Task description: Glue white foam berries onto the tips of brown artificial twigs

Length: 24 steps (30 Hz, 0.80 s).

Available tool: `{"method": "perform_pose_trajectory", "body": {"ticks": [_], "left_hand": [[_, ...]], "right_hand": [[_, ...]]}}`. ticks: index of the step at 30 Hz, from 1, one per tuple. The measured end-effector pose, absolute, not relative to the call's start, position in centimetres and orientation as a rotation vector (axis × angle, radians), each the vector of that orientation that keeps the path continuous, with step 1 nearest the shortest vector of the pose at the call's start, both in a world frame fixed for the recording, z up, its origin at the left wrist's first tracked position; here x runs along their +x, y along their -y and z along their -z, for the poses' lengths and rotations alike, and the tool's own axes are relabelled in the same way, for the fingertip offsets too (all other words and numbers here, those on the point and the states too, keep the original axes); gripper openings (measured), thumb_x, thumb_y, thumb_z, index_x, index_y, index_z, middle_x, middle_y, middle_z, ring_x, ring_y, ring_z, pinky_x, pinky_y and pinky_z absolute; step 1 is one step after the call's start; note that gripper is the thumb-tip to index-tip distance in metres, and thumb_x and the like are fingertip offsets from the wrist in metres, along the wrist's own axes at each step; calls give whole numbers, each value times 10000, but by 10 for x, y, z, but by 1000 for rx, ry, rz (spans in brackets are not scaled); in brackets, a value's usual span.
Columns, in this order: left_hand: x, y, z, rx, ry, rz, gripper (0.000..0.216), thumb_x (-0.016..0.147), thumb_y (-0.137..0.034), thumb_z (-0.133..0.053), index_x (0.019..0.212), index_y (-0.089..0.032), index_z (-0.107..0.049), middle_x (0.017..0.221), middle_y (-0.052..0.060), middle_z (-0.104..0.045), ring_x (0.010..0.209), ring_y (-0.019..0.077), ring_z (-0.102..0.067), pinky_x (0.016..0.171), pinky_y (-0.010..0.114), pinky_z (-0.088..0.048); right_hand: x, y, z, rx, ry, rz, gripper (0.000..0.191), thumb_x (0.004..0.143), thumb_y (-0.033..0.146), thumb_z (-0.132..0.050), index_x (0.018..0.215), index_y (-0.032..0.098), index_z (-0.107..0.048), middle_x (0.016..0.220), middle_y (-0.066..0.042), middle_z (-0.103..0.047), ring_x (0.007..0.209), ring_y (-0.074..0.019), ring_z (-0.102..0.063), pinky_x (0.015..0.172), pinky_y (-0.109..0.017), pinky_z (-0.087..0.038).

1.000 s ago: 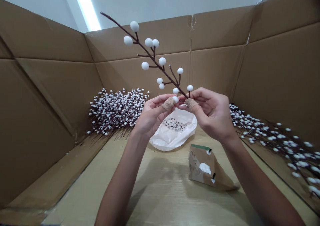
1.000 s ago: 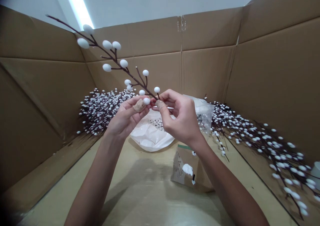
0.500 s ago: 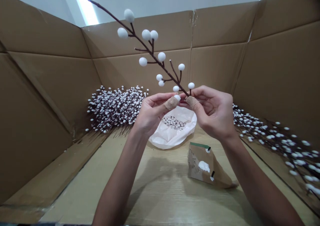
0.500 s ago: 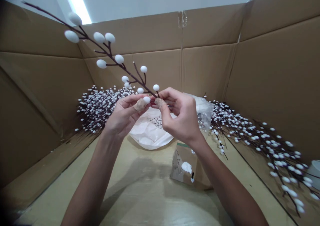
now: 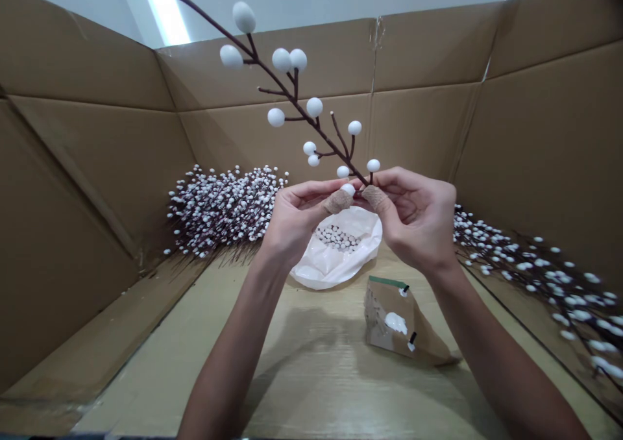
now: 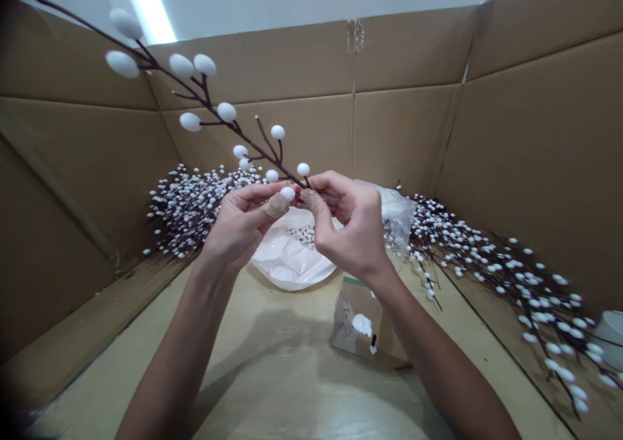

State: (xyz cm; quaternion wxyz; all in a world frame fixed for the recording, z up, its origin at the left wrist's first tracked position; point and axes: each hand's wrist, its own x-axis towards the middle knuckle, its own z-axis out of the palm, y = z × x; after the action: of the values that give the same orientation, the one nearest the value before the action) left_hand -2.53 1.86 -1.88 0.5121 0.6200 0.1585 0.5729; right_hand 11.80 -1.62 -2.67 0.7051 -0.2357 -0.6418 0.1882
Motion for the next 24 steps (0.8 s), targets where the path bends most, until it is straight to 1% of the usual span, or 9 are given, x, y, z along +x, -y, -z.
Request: {"method": "perform_pose_trajectory", "body": {"ticks": [5,10,17,24], "left_hand": [[-25,-18,18,1482,-401,-1368,156,669,-207,-800,819,-185,-765,921,53,-756,887,211,-705,870,357,-543],[-25,-15,17,1497,-387,-1392,155,683,-201,-789,834,-181,-761,927,53,-757,928,221,-697,899,368,-531],[-21,-12,17,1461,-367,-1406,151,683,-194,-790,830,-179,-761,935,51,-757,953,220,-693,917,359,-525],[-18,-12,18,1461,-357,-1419,138,687,-197,-788,821,-183,-762,914,45,-760,953,216,-694,943,364,-515]], "right_hand": [[119,16,26,-525,1422,-413,86,818,271,-654,826,187,-674,782,-39,-697,769,-199,-693,730,-358,-618],[124,15,23,-511,1459,-472,110,818,295,-660,831,187,-679,797,-40,-700,778,-193,-690,762,-364,-605],[125,15,23,-511,1470,-552,149,816,345,-661,810,197,-639,797,-31,-693,795,-188,-686,769,-350,-597],[121,15,24,-501,1450,-500,112,843,277,-627,779,191,-599,758,-23,-682,741,-171,-682,724,-327,-609]]}}
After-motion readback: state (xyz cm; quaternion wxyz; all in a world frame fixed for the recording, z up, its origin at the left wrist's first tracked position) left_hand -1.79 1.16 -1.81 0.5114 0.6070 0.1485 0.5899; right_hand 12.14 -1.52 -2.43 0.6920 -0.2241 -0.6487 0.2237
